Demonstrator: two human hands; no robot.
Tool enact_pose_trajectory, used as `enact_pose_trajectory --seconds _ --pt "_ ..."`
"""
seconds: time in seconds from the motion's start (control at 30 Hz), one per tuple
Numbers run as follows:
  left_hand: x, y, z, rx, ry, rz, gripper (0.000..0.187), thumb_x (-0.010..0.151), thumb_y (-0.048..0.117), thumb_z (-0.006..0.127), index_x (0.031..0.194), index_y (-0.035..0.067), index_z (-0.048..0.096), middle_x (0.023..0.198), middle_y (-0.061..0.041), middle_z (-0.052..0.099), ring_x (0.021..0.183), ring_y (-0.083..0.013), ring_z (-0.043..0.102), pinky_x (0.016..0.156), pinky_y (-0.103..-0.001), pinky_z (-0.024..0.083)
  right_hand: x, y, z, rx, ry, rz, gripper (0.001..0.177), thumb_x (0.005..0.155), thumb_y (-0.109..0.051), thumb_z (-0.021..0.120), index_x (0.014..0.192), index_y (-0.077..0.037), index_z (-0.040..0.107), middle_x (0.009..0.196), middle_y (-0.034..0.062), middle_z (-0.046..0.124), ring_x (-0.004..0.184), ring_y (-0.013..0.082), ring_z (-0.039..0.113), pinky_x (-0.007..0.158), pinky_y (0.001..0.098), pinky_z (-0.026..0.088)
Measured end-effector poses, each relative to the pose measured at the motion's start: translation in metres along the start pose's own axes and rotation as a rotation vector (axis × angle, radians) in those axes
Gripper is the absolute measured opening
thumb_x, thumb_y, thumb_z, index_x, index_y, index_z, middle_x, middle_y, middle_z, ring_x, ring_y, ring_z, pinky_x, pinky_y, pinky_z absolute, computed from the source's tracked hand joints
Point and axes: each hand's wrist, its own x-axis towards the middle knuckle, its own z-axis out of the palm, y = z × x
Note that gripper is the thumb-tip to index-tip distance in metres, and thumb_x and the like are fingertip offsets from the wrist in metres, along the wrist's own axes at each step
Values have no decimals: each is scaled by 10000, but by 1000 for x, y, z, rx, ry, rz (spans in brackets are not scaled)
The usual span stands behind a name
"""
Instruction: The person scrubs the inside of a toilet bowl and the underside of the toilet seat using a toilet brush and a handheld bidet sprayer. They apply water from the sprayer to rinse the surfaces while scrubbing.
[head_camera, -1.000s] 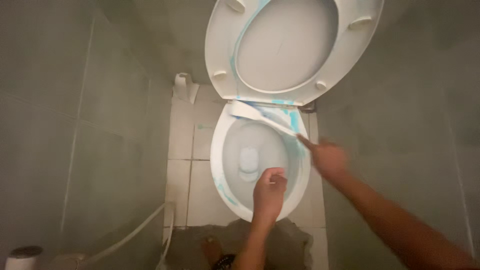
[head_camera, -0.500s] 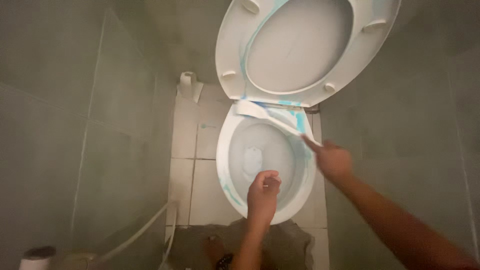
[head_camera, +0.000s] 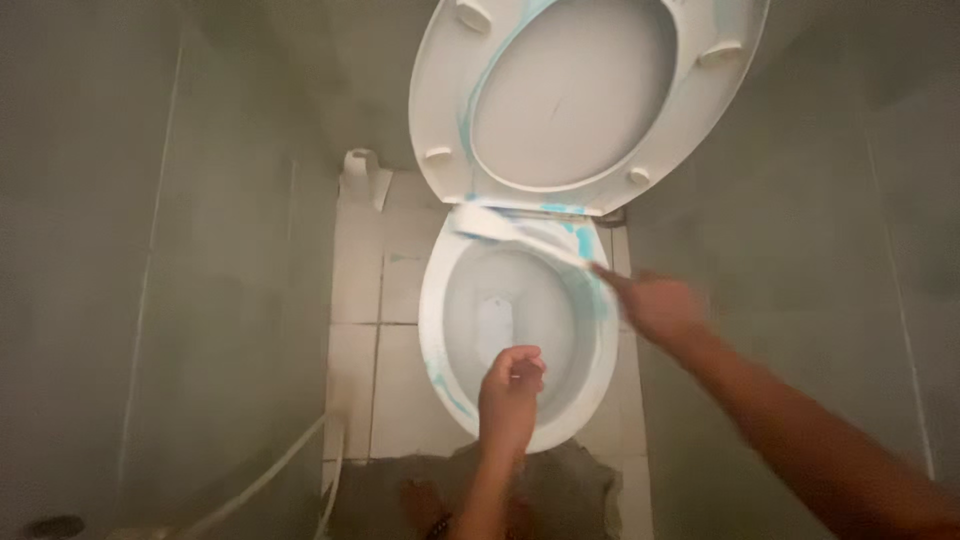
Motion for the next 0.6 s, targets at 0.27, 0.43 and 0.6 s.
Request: enact_pose_trajectory --seconds 0.27,0.43,0.6 --pt "-3 2 17 51 -58 -36 280 949 233 584 1174 101 685 1039 -21 716 903 -158 658 834 -323 518 27 4 -37 86 -75 -13 504 1038 -274 469 1513 -443 439 811 120 678 705 289 671 628 463 555" --pt "-3 16 2 32 -60 1 274 949 218 573 1170 104 690 1008 -28 711 892 -141 642 844 -309 505 -7 37 -46 -197 -70 30 582 1023 -211 484 1552 -447 421 812 103 685 635 221 675 546 383 571" --pt "-3 18 11 -49 -73 5 271 934 196 580 1158 93 691 995 -35 687 871 -146 612 802 -324 502 18 14 -24 -125 95 -49 547 991 -194 497 1483 -434 478 858 114 666 620 221 665 465 370 554"
